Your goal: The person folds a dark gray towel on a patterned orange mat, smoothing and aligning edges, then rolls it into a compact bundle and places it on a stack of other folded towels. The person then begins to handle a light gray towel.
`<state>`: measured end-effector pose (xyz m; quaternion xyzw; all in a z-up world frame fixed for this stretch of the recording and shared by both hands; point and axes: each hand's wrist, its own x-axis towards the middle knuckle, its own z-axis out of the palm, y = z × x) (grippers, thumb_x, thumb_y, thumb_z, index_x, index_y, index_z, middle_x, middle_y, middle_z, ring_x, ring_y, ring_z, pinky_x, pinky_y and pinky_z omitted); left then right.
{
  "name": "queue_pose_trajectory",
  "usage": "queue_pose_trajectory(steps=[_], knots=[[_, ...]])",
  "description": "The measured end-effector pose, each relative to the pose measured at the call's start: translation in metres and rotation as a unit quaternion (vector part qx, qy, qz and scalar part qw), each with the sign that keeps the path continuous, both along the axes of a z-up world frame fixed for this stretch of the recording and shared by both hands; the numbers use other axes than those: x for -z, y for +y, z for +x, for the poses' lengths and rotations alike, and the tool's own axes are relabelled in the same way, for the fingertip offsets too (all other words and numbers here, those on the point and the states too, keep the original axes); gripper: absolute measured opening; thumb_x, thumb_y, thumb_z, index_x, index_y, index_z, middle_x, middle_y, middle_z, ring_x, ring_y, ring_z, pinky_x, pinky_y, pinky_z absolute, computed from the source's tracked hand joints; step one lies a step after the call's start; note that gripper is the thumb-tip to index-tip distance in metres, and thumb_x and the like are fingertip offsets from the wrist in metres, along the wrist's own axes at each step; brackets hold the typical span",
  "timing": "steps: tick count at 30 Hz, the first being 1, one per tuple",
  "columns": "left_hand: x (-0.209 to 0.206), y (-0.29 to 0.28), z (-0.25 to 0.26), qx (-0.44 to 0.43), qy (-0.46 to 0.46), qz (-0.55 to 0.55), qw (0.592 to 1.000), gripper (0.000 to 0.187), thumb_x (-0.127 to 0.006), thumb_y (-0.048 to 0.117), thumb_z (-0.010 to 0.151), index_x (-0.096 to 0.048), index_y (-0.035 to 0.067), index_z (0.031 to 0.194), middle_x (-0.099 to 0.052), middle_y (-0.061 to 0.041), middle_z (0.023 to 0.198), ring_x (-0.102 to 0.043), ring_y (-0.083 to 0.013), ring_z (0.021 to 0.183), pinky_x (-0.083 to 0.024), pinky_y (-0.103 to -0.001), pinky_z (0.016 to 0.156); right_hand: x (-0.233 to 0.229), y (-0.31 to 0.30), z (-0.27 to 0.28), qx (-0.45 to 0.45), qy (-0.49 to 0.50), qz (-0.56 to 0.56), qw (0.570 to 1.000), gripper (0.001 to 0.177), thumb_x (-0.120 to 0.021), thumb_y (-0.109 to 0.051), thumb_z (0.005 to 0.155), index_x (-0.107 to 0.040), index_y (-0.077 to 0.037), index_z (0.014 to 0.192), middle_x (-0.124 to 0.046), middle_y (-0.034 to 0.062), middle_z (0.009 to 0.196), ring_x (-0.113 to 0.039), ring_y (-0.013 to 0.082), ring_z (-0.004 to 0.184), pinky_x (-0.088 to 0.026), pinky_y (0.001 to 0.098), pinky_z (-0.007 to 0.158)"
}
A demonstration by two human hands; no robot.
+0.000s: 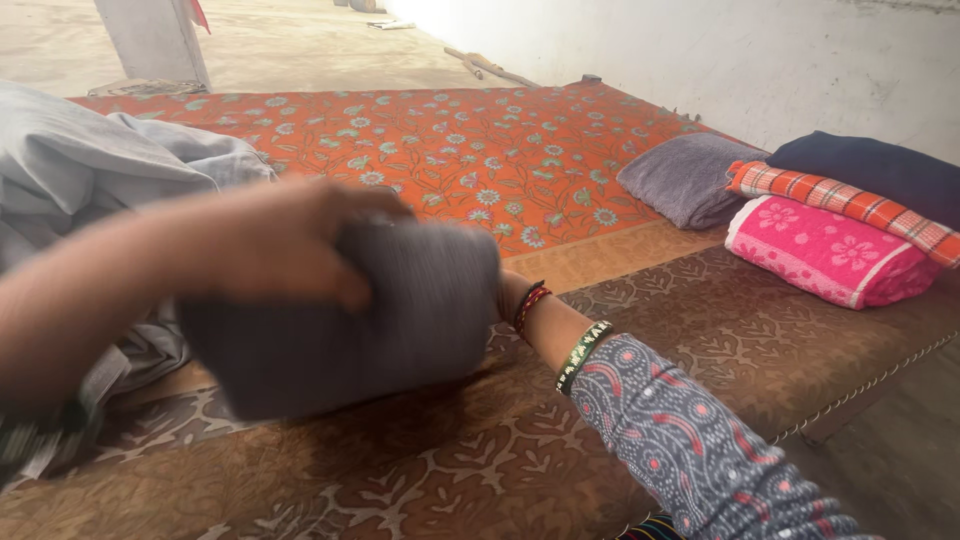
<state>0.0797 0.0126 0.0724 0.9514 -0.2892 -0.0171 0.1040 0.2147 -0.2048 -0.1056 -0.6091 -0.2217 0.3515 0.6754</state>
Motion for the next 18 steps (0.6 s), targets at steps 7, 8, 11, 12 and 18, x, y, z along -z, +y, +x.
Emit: queue_pose_trajectory(steps=[7, 8, 11, 12, 18], knots=[[0.005, 0.023, 0.105, -0.107, 0.074, -0.113, 0.985, 0.062, -0.08, 0.026, 0.077, -0.063, 0.022, 0.136, -0.062, -0.009, 0.141, -0.063, -0.0299, 0.125, -0.054, -0.045, 0.102, 0.042, -0.008, 0.036, 0.188, 0.07, -0.008, 0.98, 0.06, -0.041, -0.05, 0.102, -0.06, -0.002, 0.132, -0.067, 0.0152, 0.13, -0.065, 0.0252, 0.111, -0.054, 0.0437, 0.095], [0.009, 0.025, 0.115, -0.113, 0.082, -0.112, 0.984, 0.06, -0.079, 0.025, 0.078, -0.064, 0.022, 0.136, -0.063, -0.01, 0.14, -0.062, -0.03, 0.126, -0.053, -0.046, 0.103, 0.045, -0.007, 0.04, 0.187, 0.087, -0.008, 0.978, 0.061, -0.04, -0.05, 0.102, -0.06, -0.001, 0.132, -0.067, 0.015, 0.132, -0.065, 0.0257, 0.112, -0.053, 0.0438, 0.096], [0.021, 0.031, 0.139, -0.135, 0.096, -0.113, 0.98, 0.058, -0.078, 0.025, 0.081, -0.065, 0.023, 0.137, -0.064, -0.012, 0.14, -0.06, -0.0305, 0.13, -0.05, -0.046, 0.107, 0.051, -0.006, 0.047, 0.194, 0.123, -0.013, 0.973, 0.064, -0.038, -0.052, 0.101, -0.061, -0.001, 0.131, -0.067, 0.015, 0.134, -0.065, 0.0266, 0.114, -0.053, 0.0436, 0.098], [0.025, 0.034, 0.146, -0.147, 0.096, -0.116, 0.978, 0.058, -0.078, 0.025, 0.082, -0.064, 0.024, 0.138, -0.064, -0.012, 0.14, -0.059, -0.0308, 0.131, -0.048, -0.047, 0.108, 0.053, -0.006, 0.048, 0.202, 0.126, -0.02, 0.971, 0.065, -0.036, -0.053, 0.101, -0.061, -0.001, 0.131, -0.067, 0.0154, 0.134, -0.065, 0.0267, 0.115, -0.053, 0.0431, 0.098], [0.054, 0.048, 0.184, -0.122, 0.112, -0.17, 0.971, 0.052, -0.078, 0.025, 0.082, -0.069, 0.021, 0.133, -0.066, -0.013, 0.139, -0.062, -0.0313, 0.128, -0.05, -0.045, 0.106, 0.064, -0.002, 0.055, 0.239, 0.145, -0.05, 0.959, 0.064, -0.035, -0.053, 0.101, -0.06, -0.003, 0.13, -0.065, 0.0123, 0.136, -0.062, 0.0262, 0.116, -0.051, 0.0411, 0.097]])
